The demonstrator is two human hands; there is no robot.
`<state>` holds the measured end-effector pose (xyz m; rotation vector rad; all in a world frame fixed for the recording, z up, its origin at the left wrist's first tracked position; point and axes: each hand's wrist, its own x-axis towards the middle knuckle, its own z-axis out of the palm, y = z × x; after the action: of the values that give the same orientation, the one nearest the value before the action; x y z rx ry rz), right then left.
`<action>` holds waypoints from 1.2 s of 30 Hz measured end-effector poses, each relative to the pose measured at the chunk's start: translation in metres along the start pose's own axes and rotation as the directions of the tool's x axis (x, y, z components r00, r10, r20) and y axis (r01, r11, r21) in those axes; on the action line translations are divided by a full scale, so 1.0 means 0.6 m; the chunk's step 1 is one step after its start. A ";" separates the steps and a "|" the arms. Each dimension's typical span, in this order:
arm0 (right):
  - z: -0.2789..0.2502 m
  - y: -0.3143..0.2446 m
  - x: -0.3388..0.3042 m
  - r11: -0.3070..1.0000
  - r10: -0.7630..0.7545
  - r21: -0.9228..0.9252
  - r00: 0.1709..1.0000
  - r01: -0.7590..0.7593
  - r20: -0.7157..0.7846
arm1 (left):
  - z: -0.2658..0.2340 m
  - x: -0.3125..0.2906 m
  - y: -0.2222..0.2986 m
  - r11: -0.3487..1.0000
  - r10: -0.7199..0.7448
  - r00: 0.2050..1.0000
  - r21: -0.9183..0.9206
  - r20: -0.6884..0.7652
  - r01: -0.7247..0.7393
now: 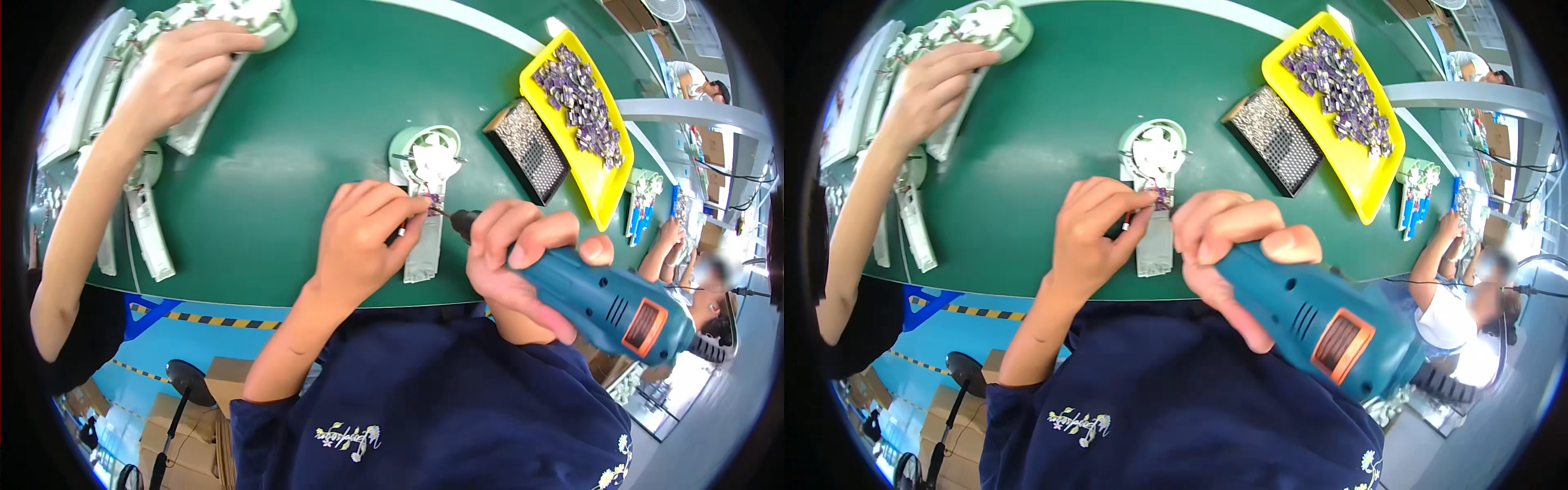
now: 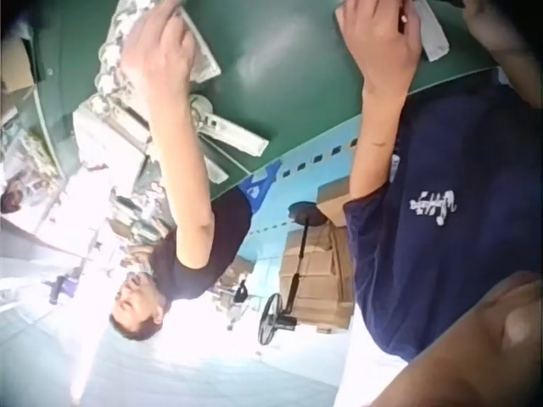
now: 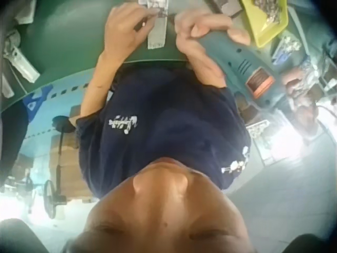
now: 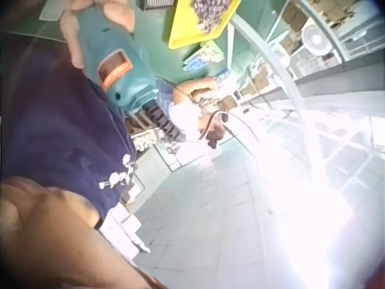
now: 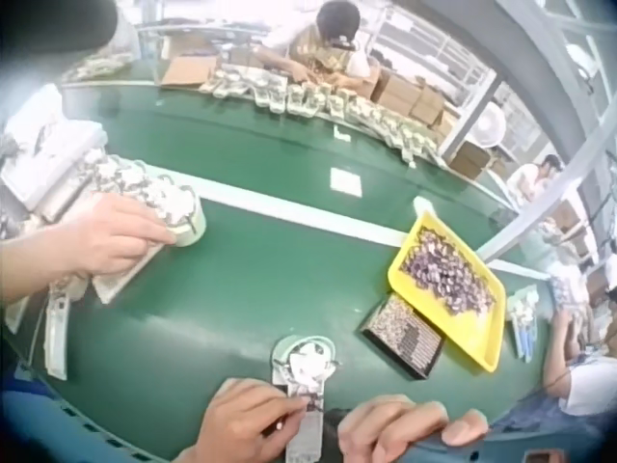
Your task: The person assembles portable fans by placing circuit boards into the fan casings, driving screws to secure them with an electric screwdriver, and placing the assembled fan parts onto the table.
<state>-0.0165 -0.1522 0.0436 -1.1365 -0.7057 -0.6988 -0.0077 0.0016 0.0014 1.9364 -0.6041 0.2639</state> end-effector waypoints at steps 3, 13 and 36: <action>0.009 0.008 -0.011 0.997 0.039 0.063 0.996 -0.034 -0.077 | -0.023 -0.016 0.010 0.997 0.006 1.000 0.072 0.006 -0.007; -0.005 -0.016 -0.024 0.979 0.203 0.068 0.893 -0.192 -0.403 | 0.003 -0.048 0.018 0.994 0.006 1.000 0.112 -0.003 -0.006; -0.320 -0.109 0.033 0.982 0.189 0.142 0.586 -0.126 -0.788 | 0.108 -0.071 0.078 0.517 -0.298 0.946 0.811 -0.131 0.275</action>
<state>-0.0299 -0.3556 0.0449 -0.6771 0.1584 -0.9239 -0.0735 -0.0598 -0.0088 2.9294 -0.1247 0.3472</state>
